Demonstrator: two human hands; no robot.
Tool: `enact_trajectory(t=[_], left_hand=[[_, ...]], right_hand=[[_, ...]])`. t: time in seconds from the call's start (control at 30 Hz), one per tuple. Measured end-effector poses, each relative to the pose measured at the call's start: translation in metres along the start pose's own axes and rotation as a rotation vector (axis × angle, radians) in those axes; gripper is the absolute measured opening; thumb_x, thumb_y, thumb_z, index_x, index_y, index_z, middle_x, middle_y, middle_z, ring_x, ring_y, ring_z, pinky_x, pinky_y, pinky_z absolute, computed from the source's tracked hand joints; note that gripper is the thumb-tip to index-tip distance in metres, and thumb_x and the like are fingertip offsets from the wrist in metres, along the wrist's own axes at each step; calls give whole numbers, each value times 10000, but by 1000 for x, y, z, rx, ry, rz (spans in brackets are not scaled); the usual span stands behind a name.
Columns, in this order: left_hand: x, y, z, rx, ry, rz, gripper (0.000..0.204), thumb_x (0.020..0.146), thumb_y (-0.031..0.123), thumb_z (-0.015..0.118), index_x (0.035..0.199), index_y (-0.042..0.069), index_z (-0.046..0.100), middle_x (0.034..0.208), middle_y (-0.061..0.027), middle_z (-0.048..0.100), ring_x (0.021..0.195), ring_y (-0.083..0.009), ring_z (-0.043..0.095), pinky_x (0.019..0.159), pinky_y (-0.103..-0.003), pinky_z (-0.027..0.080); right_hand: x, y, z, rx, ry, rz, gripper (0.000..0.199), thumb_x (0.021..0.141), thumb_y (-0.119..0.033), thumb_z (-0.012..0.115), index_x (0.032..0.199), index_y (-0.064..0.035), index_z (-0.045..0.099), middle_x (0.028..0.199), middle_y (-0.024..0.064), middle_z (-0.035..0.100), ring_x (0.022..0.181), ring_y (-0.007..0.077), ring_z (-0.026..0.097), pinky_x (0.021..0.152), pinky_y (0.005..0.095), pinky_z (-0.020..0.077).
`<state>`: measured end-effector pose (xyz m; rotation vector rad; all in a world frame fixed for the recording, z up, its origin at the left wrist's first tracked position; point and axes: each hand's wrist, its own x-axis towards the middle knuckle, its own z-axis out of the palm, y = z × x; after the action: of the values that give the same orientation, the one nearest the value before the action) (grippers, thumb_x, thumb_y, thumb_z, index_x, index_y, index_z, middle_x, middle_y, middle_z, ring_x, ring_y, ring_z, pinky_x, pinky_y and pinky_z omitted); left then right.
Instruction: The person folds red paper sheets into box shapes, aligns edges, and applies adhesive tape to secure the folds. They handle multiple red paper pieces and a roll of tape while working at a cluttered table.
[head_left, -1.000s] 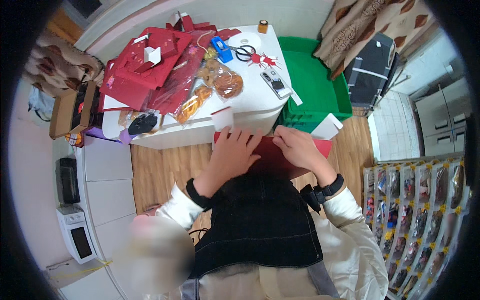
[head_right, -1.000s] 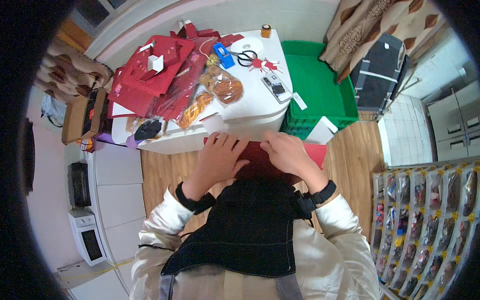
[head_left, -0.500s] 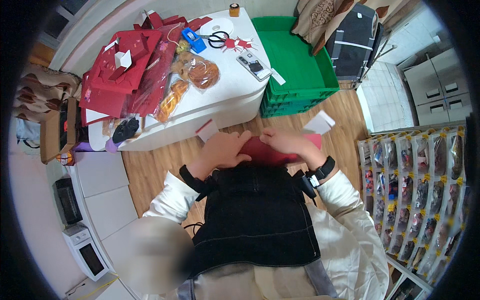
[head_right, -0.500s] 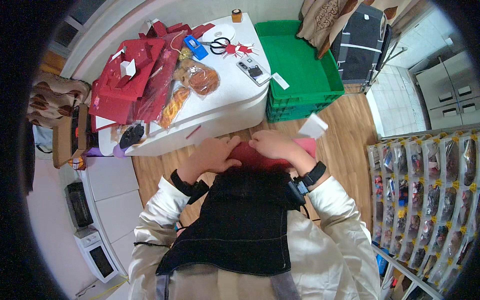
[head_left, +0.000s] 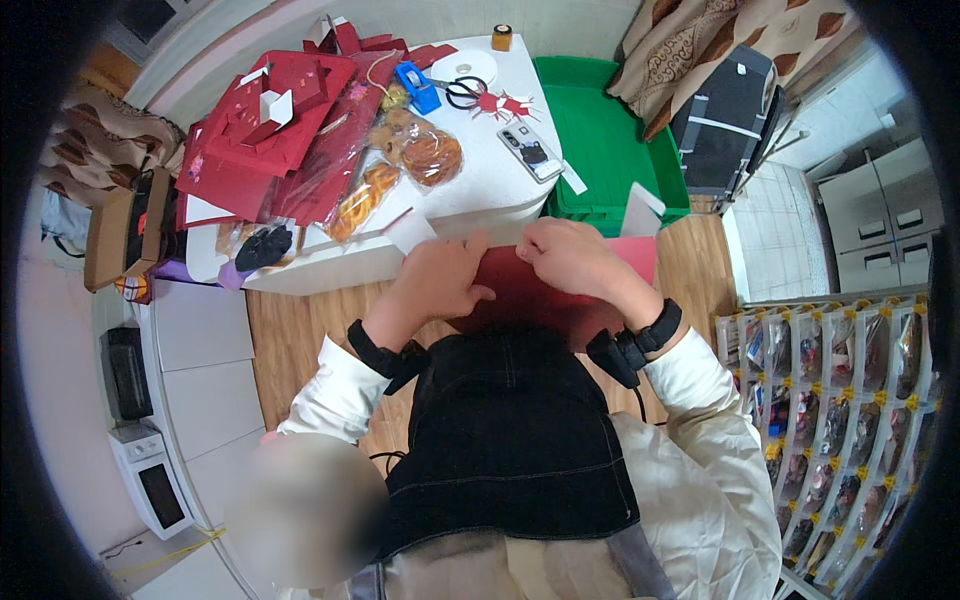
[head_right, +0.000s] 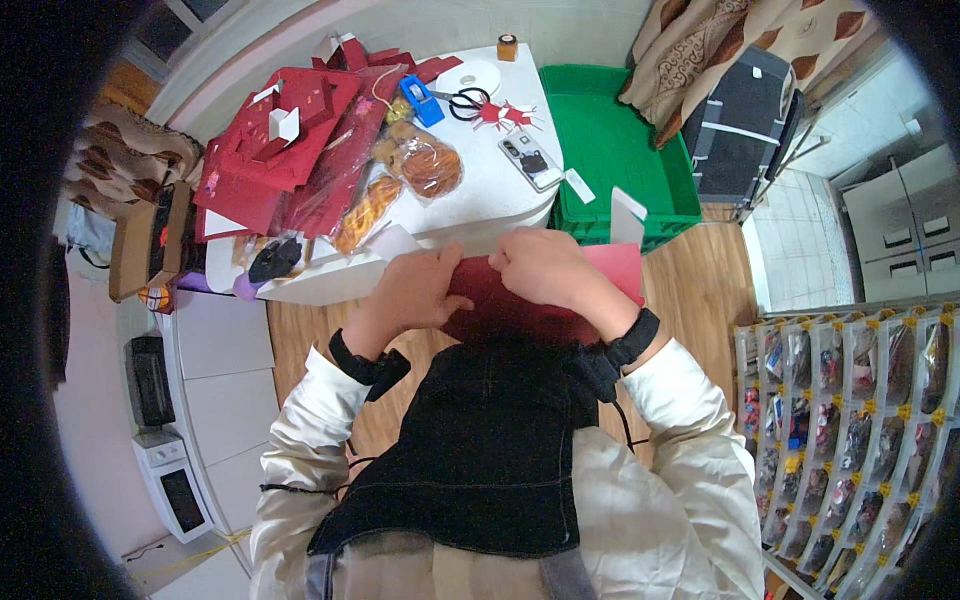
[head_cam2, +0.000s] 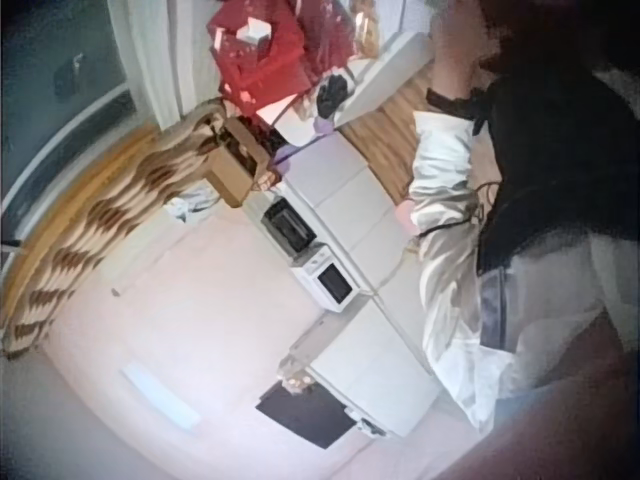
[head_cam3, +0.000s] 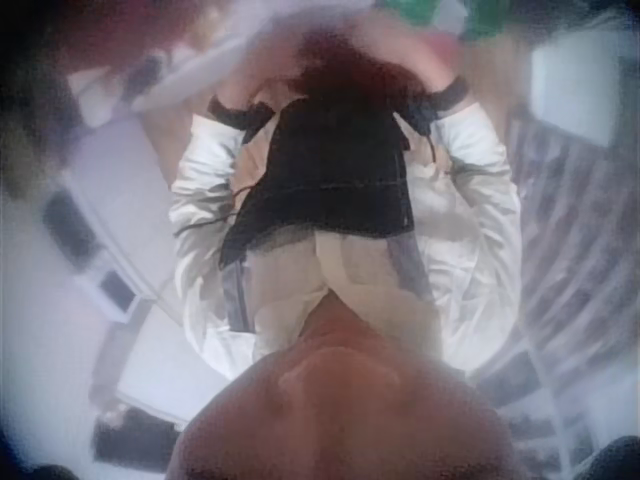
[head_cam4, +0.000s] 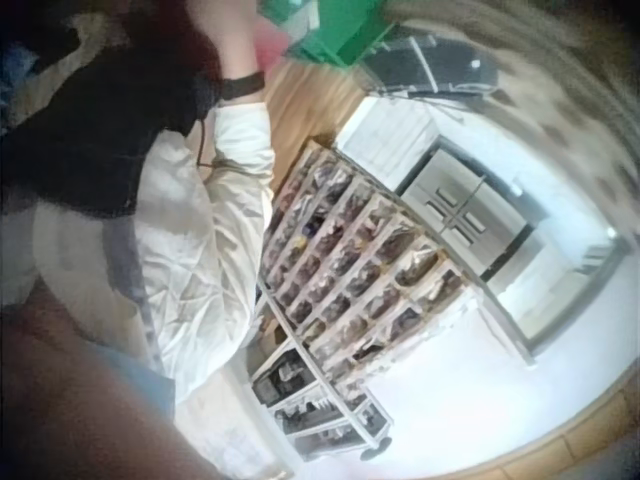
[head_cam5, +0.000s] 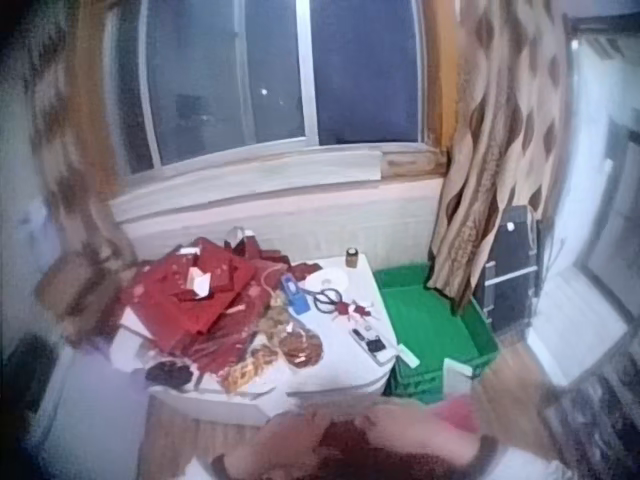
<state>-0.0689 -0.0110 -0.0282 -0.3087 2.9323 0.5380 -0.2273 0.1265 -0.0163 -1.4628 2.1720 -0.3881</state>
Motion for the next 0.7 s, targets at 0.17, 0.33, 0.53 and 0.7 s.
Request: enact_trajectory(t=[0.17, 0.33, 0.53, 0.7], left_hand=[[-2, -1, -9, -211, -184, -2, 440, 844, 382, 638, 1097, 38, 533, 907, -244, 640, 904, -432, 605, 769, -508, 467], [-5, 0, -15, -157, -171, 36, 275, 896, 314, 579, 1032, 78, 619, 979, -174, 659, 933, -404, 604, 777, -500, 466], [-4, 3, -1, 110, 166, 181, 263, 906, 343, 551, 1043, 130, 620, 888, -154, 656, 848, -373, 624, 696, -486, 479], [-1, 13, -10, 15, -62, -50, 243, 899, 331, 567, 1031, 134, 624, 832, -140, 660, 809, -383, 622, 669, -494, 474]], right_hand=[[6, 0, -2, -17, -97, -93, 321, 890, -315, 549, 880, -19, 673, 914, 201, 670, 910, 380, 636, 793, 463, 504], [-8, -4, -4, -129, -76, -225, 435, 840, -444, 628, 957, -27, 591, 840, 197, 658, 823, 395, 642, 696, 476, 512], [-13, 2, 9, -167, -27, -198, 417, 845, -432, 640, 985, -66, 500, 821, 158, 645, 770, 375, 645, 613, 482, 499], [-13, 12, 18, -181, 190, -322, 324, 824, -327, 659, 996, -81, 537, 877, 124, 644, 822, 331, 653, 645, 439, 511]])
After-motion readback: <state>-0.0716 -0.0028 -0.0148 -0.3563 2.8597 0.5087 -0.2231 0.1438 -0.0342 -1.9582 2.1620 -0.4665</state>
